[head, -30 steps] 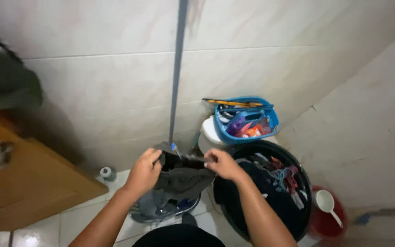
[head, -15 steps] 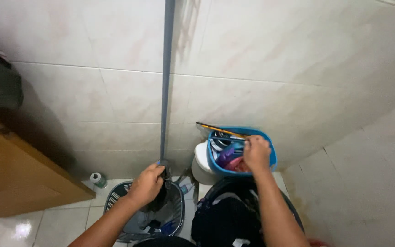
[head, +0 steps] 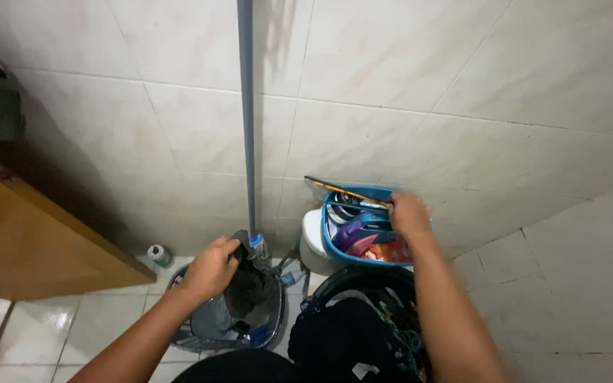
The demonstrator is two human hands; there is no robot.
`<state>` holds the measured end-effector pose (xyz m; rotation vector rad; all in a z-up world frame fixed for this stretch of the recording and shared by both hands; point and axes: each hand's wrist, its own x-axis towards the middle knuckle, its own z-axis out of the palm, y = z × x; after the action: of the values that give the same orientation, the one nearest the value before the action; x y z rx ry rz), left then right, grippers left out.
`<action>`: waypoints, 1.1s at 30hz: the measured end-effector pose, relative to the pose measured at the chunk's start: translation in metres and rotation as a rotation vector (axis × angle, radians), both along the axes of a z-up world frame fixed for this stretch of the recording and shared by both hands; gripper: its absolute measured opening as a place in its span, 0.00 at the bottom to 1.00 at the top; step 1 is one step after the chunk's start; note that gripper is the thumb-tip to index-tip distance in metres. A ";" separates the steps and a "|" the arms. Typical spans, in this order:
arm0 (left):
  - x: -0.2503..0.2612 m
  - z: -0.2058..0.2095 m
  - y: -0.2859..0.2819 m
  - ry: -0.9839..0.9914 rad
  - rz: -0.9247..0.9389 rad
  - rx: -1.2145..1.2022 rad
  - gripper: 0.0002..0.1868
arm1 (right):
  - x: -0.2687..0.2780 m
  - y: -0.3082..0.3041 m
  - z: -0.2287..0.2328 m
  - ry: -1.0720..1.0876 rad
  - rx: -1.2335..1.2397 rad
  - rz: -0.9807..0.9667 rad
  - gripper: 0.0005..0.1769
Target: Taking items of clothing from a laundry basket and putting them on plastic hangers.
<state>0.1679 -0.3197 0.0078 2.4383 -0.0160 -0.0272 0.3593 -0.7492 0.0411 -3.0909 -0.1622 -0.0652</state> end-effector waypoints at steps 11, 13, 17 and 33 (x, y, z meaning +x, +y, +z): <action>-0.008 -0.007 0.006 0.038 0.005 0.014 0.21 | 0.045 -0.033 -0.016 -0.213 0.358 0.093 0.06; -0.010 -0.002 0.007 0.050 0.030 0.017 0.22 | 0.040 -0.030 -0.006 -0.224 0.412 0.055 0.05; -0.014 0.011 0.012 0.110 0.084 0.016 0.23 | 0.032 -0.017 0.018 -0.329 0.505 0.061 0.06; -0.040 0.011 0.095 -0.060 0.305 -0.025 0.14 | -0.029 0.125 0.059 -0.035 1.467 0.582 0.07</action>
<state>0.1275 -0.2249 0.0188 2.3901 0.3263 0.1810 0.3306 -0.6237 0.1001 -1.5130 -0.6388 -0.1327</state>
